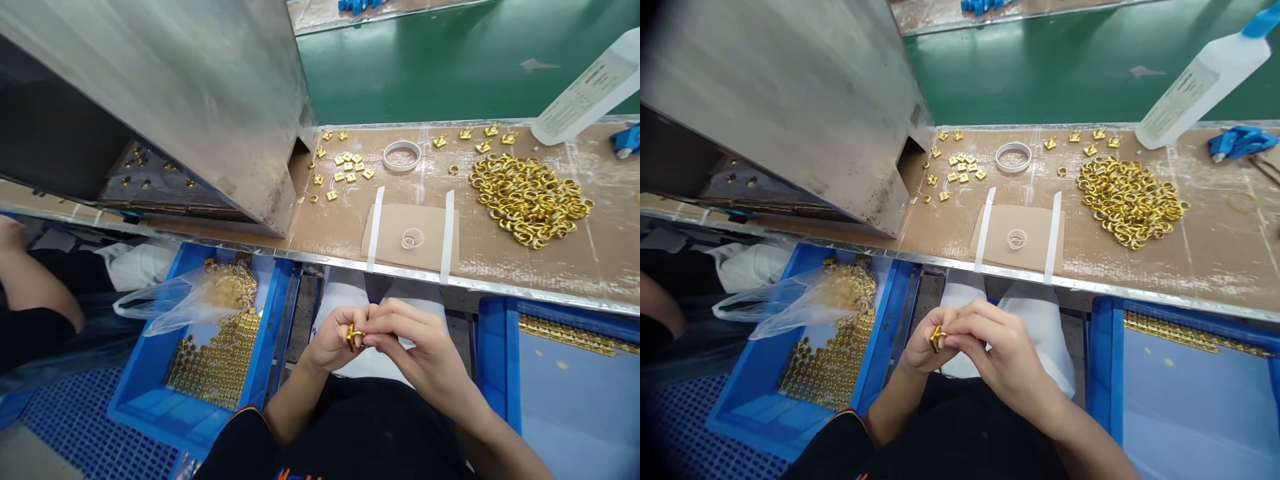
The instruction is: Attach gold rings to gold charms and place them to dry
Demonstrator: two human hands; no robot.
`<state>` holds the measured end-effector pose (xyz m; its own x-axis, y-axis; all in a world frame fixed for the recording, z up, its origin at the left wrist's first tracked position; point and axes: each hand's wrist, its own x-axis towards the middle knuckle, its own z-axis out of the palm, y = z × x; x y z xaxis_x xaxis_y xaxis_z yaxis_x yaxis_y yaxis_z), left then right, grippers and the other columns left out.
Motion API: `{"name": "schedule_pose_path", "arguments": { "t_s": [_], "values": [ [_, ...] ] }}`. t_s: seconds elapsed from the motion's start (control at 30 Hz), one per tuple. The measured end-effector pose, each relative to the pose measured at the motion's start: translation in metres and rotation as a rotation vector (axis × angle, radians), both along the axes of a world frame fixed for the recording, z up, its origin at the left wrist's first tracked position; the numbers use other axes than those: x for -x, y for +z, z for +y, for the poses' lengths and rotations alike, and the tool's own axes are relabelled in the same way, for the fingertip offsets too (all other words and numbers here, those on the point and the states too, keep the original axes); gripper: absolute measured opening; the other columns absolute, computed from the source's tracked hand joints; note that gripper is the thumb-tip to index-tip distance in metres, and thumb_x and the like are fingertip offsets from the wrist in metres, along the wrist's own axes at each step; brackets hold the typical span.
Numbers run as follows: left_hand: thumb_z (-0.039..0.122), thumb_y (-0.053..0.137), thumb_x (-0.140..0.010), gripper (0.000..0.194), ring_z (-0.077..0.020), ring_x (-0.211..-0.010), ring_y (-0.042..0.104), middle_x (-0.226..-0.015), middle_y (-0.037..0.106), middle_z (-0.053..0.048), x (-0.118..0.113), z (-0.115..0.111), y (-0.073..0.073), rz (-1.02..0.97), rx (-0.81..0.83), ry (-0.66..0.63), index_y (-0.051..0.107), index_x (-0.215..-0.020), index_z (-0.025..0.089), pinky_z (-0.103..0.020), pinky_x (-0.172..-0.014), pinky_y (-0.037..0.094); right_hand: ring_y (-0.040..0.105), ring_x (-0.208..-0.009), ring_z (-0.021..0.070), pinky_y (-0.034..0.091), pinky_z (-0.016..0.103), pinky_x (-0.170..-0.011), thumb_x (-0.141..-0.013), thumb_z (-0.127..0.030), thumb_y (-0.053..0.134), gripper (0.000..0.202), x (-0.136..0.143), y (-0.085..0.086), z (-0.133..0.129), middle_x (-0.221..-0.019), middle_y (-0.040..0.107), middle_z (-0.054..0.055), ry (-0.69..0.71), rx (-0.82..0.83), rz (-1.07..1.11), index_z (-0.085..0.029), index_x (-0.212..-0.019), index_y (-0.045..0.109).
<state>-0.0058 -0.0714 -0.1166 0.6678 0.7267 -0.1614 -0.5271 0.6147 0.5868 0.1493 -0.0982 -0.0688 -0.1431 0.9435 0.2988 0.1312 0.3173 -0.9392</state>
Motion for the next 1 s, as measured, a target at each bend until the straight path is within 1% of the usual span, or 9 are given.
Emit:
{"name": "schedule_pose_path", "arguments": {
  "t_s": [0.13,0.3,0.4,0.53,0.8,0.93,1.0],
  "values": [
    [0.067,0.083,-0.068,0.064,-0.0120,-0.064,0.044,-0.069,0.045,0.001,0.002,0.000,0.000,0.024,-0.040,-0.063,0.047,-0.056,0.016,-0.025,-0.062,0.037,0.071,-0.078,0.0159,0.061,0.025,-0.072,-0.098,-0.015,0.065,0.011,0.000,-0.001,-0.003,-0.086,0.074,0.004,0.002,-0.044,0.020,-0.021,-0.095,0.074],
    [0.067,0.085,-0.067,0.064,-0.0116,-0.062,0.040,-0.065,0.043,0.002,0.002,0.002,-0.001,0.029,-0.066,-0.066,0.046,-0.054,0.017,-0.026,-0.060,0.034,0.072,-0.074,0.0146,0.061,0.023,-0.069,-0.098,-0.012,0.064,0.013,0.001,-0.001,-0.006,-0.084,0.075,0.004,-0.015,-0.091,0.011,-0.020,-0.095,0.074],
    [0.065,0.086,-0.066,0.062,-0.0105,-0.059,0.039,-0.066,0.044,0.002,0.003,0.003,0.000,0.017,-0.077,-0.084,0.050,-0.055,0.016,-0.025,-0.059,0.031,0.072,-0.074,0.0142,0.060,0.021,-0.067,-0.099,-0.013,0.064,0.012,0.001,-0.001,-0.008,-0.085,0.076,0.004,-0.017,-0.127,-0.022,-0.019,-0.096,0.074],
    [0.066,0.086,-0.065,0.059,-0.0120,-0.059,0.043,-0.068,0.046,0.001,0.004,0.004,0.003,0.048,-0.070,-0.110,0.056,-0.056,0.017,-0.027,-0.059,0.032,0.074,-0.073,0.0147,0.060,0.021,-0.066,-0.099,-0.014,0.064,0.011,-0.001,-0.001,-0.009,-0.086,0.077,0.005,-0.004,-0.147,-0.072,-0.020,-0.096,0.074],
    [0.069,0.086,-0.061,0.062,-0.0112,-0.059,0.040,-0.068,0.044,0.001,-0.001,0.000,0.009,0.093,-0.048,-0.063,0.053,-0.054,0.017,-0.027,-0.057,0.029,0.075,-0.072,0.0147,0.062,0.021,-0.065,-0.099,-0.011,0.063,0.016,-0.002,0.000,-0.010,-0.087,0.078,0.004,-0.015,-0.149,-0.068,-0.022,-0.101,0.076],
    [0.069,0.085,-0.064,0.062,-0.0121,-0.062,0.040,-0.070,0.044,0.000,-0.004,-0.002,0.009,0.091,-0.035,-0.008,0.053,-0.054,0.016,-0.027,-0.060,0.030,0.075,-0.074,0.0152,0.062,0.021,-0.067,-0.097,-0.012,0.066,0.015,-0.001,-0.003,-0.009,-0.088,0.078,0.005,-0.054,-0.160,-0.059,-0.021,-0.101,0.077],
    [0.068,0.084,-0.066,0.062,-0.0124,-0.063,0.040,-0.071,0.043,0.000,-0.005,-0.002,0.010,0.066,-0.015,0.019,0.052,-0.054,0.016,-0.027,-0.061,0.031,0.074,-0.073,0.0155,0.062,0.022,-0.066,-0.098,-0.014,0.066,0.014,-0.001,-0.005,-0.007,-0.087,0.077,0.005,-0.057,-0.162,-0.031,-0.021,-0.101,0.077]
  ]
}}
